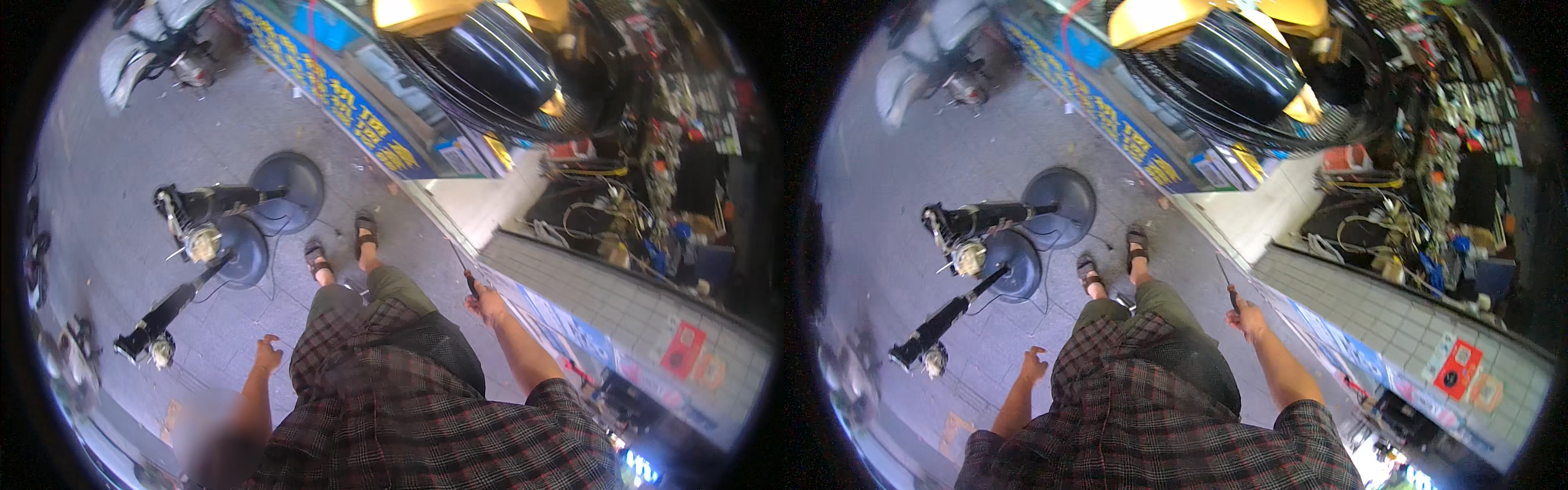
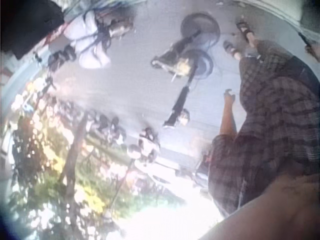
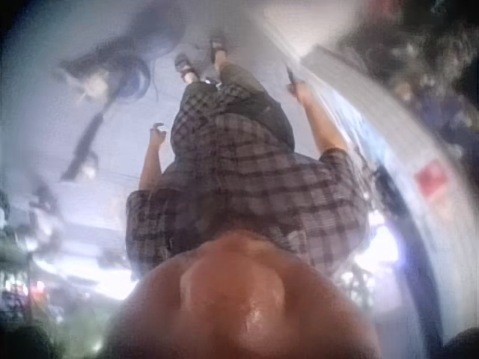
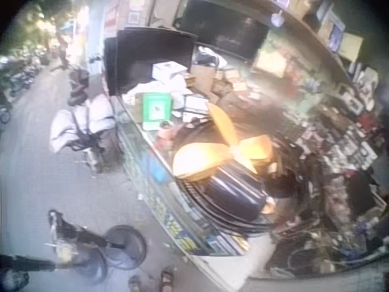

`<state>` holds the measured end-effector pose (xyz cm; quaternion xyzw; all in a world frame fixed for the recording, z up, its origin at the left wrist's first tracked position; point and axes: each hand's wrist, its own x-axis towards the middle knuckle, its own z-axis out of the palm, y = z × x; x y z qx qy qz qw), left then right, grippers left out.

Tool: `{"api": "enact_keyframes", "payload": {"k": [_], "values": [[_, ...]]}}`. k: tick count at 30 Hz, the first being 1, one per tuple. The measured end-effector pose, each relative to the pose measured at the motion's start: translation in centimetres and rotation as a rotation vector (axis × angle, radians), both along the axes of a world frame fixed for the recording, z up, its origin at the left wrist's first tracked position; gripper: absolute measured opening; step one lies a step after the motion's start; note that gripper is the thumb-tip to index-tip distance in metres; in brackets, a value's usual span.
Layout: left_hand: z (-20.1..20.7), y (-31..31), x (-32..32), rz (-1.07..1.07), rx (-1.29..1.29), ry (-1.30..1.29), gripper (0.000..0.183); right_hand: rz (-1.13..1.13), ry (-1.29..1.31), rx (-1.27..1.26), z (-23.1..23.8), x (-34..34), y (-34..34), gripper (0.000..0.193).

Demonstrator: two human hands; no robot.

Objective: The person uses a screwdriver to remove screws from an electric motor mounted on a stand, then retrieves a caliper to measure the motor's dimensions. The person repeatedly measures the motor while holding it with both hands.

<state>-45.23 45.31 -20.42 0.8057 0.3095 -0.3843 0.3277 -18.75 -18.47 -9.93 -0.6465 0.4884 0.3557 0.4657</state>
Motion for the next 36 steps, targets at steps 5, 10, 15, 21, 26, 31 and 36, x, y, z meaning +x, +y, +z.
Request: {"api": "enact_keyframes", "payload": {"k": [5,10,15,21,26,31,36], "values": [[-1.7,5.0,6.7,0.363,-0.217,0.130,0.040,-0.540,-0.280,0.218,3.6,-4.7,-1.6,0.042],[3.3,5.5,9.6,0.452,-0.194,0.052,0.030,-0.780,-0.346,0.428,0.0,-4.7,-2.0,0.037],[5.2,-0.8,12.3,0.443,-0.121,0.126,0.031,-0.880,-0.457,0.588,-3.6,-3.7,-6.4,0.038],[2.7,-14.6,24.9,-0.289,-0.126,-0.268,0.032,-0.935,-0.428,0.488,-1.7,-2.1,-10.5,0.035],[10.6,-33.3,39.5,-0.071,-0.600,-0.237,0.031,-0.659,-0.520,0.202,0.4,-2.0,-14.1,0.041],[9.0,-32.2,41.4,-0.042,-0.521,-0.080,0.029,-0.728,-0.563,0.184,3.2,1.8,-14.1,0.040],[3.4,-24.2,39.2,-0.472,-0.361,-0.056,0.032,-0.644,-0.701,0.049,9.1,7.4,-15.5,0.038]]}}
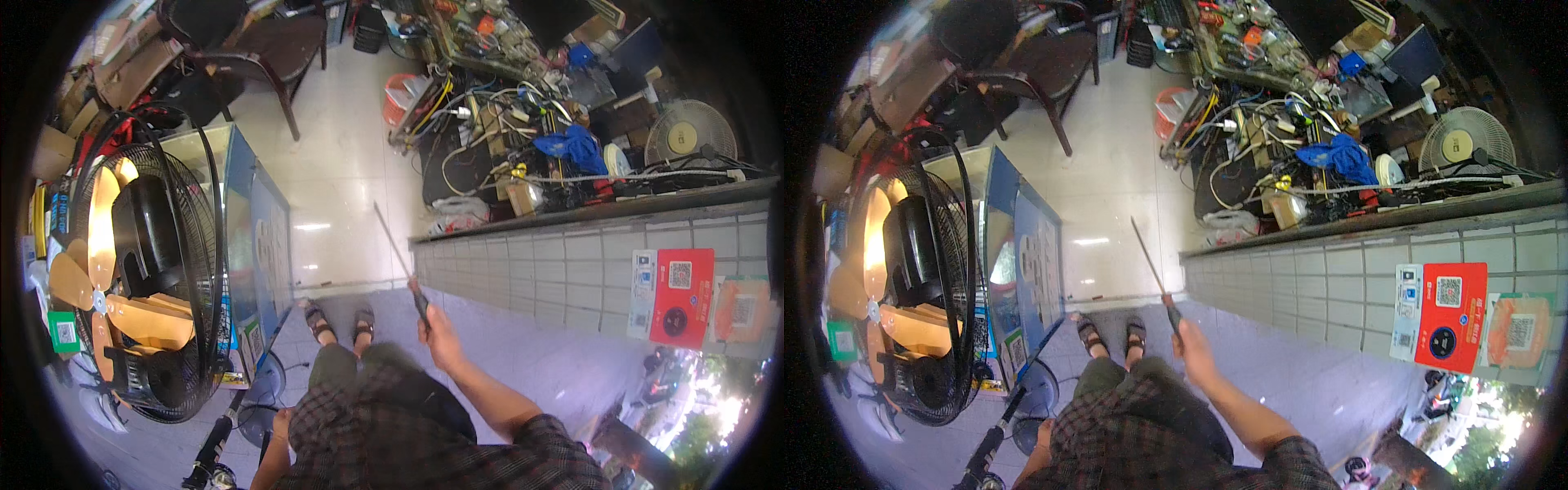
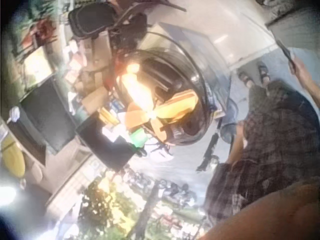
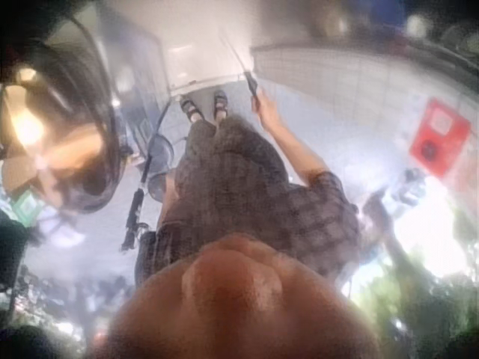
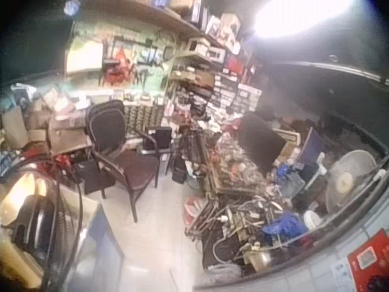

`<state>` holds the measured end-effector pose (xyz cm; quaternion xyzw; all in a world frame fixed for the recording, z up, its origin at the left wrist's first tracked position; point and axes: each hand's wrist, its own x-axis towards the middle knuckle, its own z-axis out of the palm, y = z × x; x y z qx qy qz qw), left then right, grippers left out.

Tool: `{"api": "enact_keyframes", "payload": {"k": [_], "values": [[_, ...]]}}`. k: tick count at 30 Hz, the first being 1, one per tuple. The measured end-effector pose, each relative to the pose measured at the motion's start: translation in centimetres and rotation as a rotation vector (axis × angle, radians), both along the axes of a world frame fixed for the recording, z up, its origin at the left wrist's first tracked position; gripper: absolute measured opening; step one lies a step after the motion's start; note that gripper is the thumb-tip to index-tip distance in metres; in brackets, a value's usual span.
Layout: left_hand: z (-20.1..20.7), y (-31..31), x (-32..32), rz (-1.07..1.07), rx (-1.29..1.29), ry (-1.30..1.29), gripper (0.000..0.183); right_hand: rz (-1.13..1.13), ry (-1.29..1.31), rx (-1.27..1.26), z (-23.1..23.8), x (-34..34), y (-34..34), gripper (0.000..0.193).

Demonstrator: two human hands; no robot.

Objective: The person uses a screwdriver to remove screws from an electric motor mounted on a stand, then retrieves a caliper to measure the motor's dimensions. The person repeatedly measures the motor while holding it with both hands.

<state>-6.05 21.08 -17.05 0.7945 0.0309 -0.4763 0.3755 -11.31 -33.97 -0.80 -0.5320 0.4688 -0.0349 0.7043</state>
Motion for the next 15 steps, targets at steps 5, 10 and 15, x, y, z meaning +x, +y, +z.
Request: {"api": "enact_keyframes", "payload": {"k": [5,10,15], "values": [[0.5,0.8,0.1,0.047,0.080,0.113,0.033,-0.203,-0.239,0.201,8.2,6.2,-0.5,0.041],[-0.4,-3.7,2.0,0.086,0.100,0.119,0.034,-0.087,-0.170,0.095,6.4,7.6,-3.3,0.040],[-0.8,-14.0,5.4,0.180,0.088,0.000,0.036,0.023,-0.048,0.027,6.7,11.9,-8.6,0.038]]}}
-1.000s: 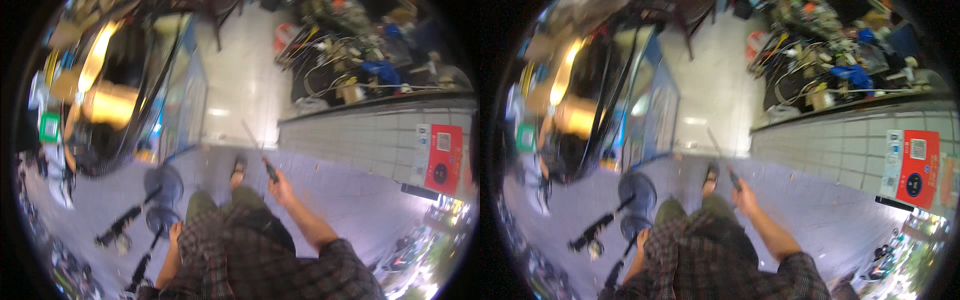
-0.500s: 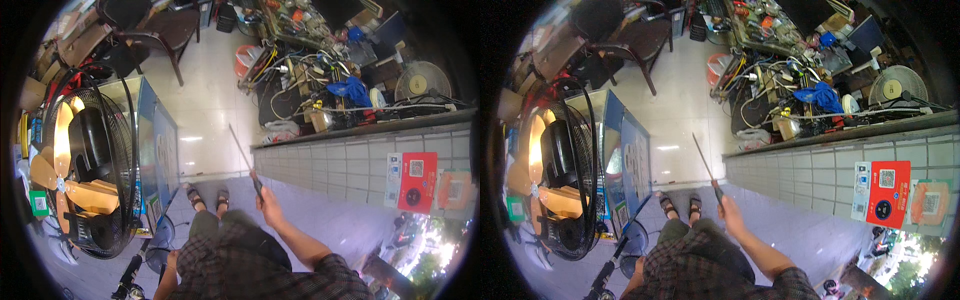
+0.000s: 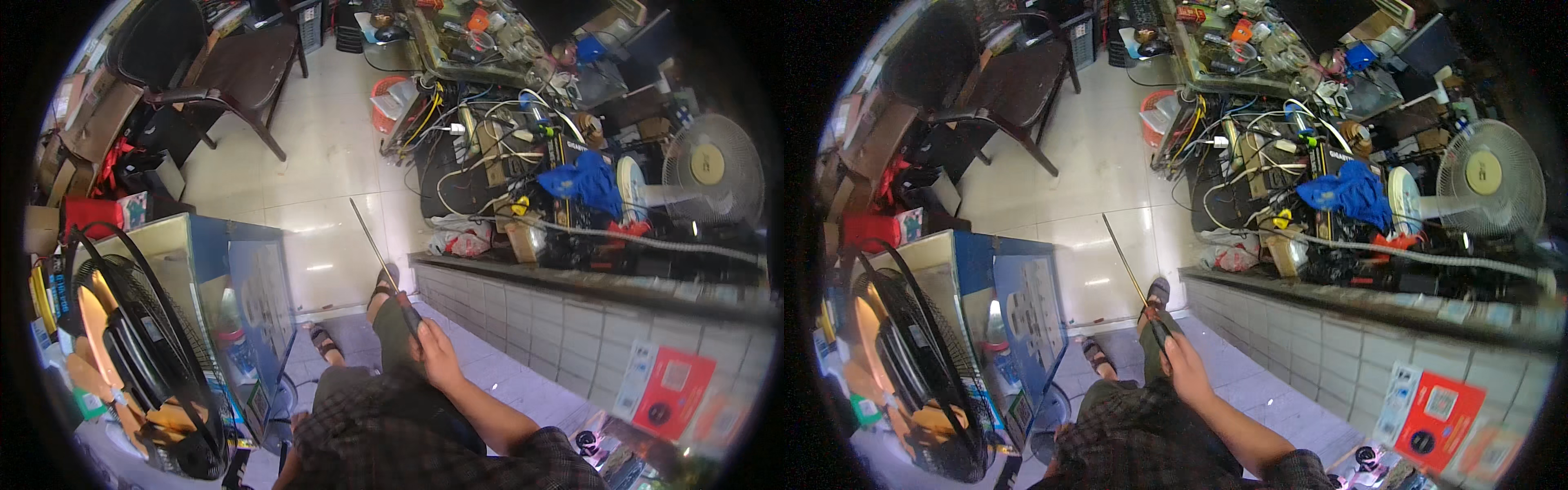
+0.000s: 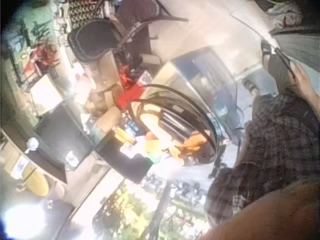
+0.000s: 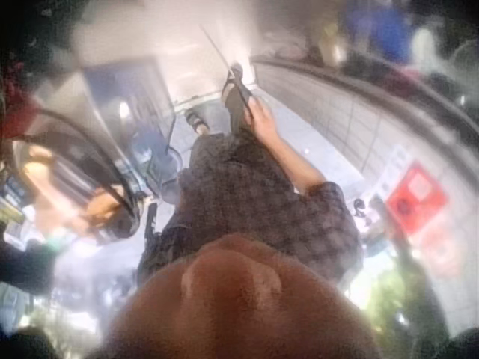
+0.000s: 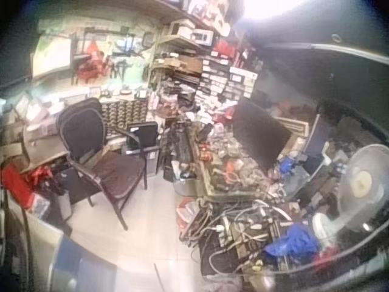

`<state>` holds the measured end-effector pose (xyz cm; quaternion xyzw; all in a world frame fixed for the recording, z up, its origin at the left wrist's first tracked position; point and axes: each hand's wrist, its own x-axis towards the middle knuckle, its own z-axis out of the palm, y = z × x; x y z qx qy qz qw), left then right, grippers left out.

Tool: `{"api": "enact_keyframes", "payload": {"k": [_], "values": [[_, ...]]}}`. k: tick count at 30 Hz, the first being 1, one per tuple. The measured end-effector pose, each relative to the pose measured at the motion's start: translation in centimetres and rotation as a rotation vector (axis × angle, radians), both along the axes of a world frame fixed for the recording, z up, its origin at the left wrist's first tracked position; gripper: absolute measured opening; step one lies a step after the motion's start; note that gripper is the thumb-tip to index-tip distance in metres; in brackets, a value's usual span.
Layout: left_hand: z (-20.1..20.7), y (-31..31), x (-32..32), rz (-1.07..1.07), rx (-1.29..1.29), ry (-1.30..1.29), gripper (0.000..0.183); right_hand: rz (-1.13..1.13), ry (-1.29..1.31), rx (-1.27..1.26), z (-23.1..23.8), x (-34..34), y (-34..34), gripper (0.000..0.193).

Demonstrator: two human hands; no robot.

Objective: The person uses a screwdriver to remove screws from an electric motor mounted on a stand, then retrieves a caliper to measure the motor's dimensions. The person repeatedly measures the motor while holding it with both hands.

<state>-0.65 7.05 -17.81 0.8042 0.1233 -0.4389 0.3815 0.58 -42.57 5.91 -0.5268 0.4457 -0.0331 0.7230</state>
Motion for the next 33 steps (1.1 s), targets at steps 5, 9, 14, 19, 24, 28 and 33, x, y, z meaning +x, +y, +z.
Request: {"api": "enact_keyframes", "payload": {"k": [5,9,14,19,24,28,33], "values": [[4.6,-13.8,8.5,0.029,-0.085,-0.194,0.038,-0.046,-0.126,0.131,4.1,5.5,-6.2,0.034],[11.4,-29.9,16.6,-0.013,-0.444,-0.144,0.037,-0.032,-0.259,0.076,8.1,12.6,-10.8,0.038],[27.3,-49.0,27.7,0.122,-0.801,0.061,0.044,-0.063,-0.327,-0.052,10.6,18.7,-13.5,0.040],[29.9,-57.5,35.3,0.203,-0.988,0.112,0.038,-0.032,-0.239,-0.082,9.6,22.8,-15.6,0.040],[26.4,-61.4,41.5,0.163,-0.925,0.214,0.034,0.155,-0.053,-0.138,7.6,27.1,-19.0,0.040],[25.4,-63.5,48.3,0.172,-0.857,0.221,0.038,0.430,0.114,-0.395,7.7,28.8,-22.6,0.048],[23.1,-66.1,57.9,0.098,-0.854,0.104,0.038,0.662,0.321,-0.667,6.9,26.7,-25.1,0.049]]}}
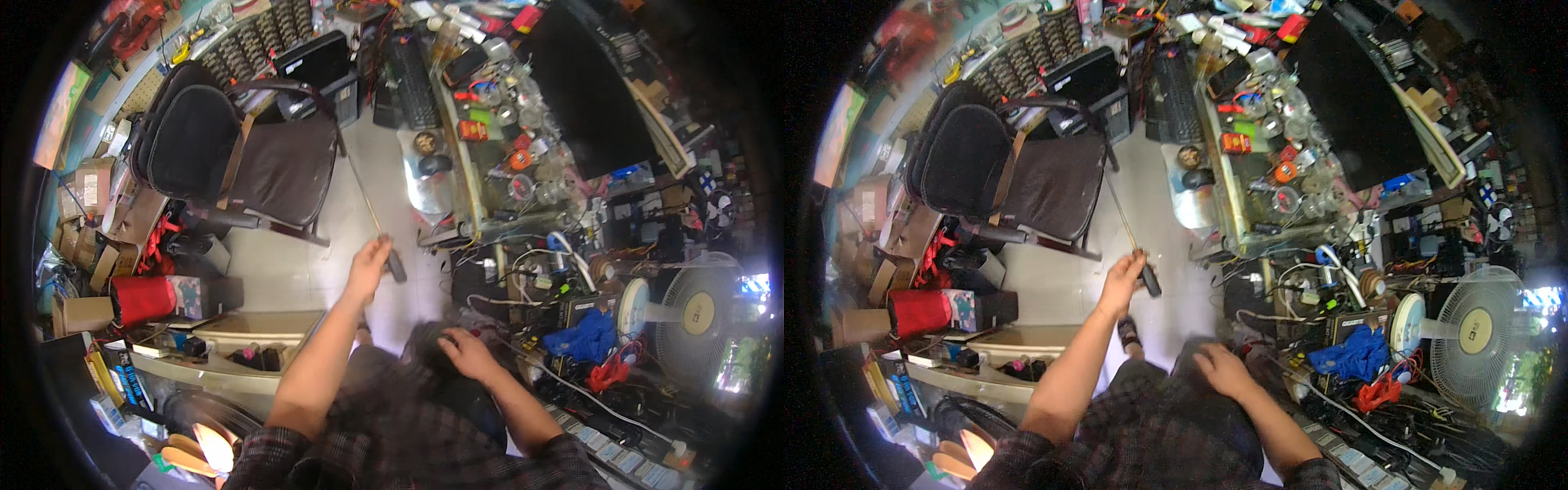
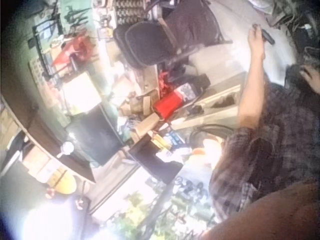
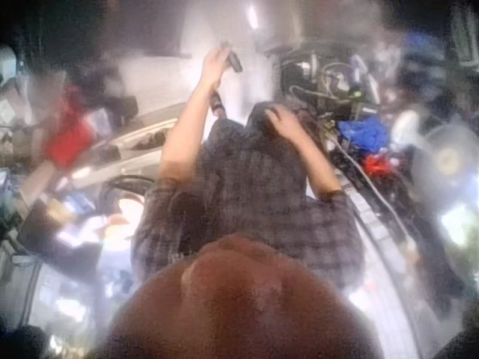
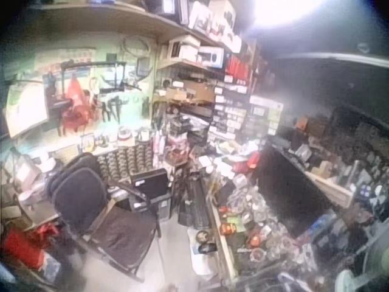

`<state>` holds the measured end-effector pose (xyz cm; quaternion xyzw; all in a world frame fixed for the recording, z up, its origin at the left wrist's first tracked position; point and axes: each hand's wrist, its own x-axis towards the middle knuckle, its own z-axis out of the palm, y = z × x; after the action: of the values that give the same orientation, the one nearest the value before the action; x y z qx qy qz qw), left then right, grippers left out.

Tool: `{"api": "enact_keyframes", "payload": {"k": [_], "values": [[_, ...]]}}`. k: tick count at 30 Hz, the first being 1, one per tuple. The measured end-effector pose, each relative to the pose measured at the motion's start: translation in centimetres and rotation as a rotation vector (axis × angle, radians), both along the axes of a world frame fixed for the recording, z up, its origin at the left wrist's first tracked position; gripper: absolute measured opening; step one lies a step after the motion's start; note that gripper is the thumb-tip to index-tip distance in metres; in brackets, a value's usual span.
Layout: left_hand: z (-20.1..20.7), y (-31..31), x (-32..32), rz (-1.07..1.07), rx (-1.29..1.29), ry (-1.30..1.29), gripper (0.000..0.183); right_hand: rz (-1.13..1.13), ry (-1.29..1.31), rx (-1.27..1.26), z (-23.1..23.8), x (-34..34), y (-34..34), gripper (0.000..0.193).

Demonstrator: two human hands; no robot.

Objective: The person uses a screwdriver to remove screws from an electric motor mounted on a stand, then retrieves a caliper to measure the motor's dimensions. The person repeatedly measures the motor while holding it with both hands.

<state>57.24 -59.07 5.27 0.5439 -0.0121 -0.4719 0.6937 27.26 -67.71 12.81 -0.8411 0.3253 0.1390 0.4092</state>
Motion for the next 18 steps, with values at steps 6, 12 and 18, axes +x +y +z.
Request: {"api": "enact_keyframes", "payload": {"k": [6,12,18], "values": [[-0.7,-3.0,8.6,-0.007,0.077,-0.161,0.032,-0.103,0.041,0.191,-1.2,5.6,-5.9,0.044],[1.0,-6.2,10.0,-0.091,0.257,-0.179,0.023,-0.046,-0.164,0.162,-4.0,16.6,-10.5,0.046],[2.1,-9.9,7.7,0.089,0.146,0.175,0.014,-0.041,-0.085,0.272,-0.9,23.9,-14.7,0.048]]}}
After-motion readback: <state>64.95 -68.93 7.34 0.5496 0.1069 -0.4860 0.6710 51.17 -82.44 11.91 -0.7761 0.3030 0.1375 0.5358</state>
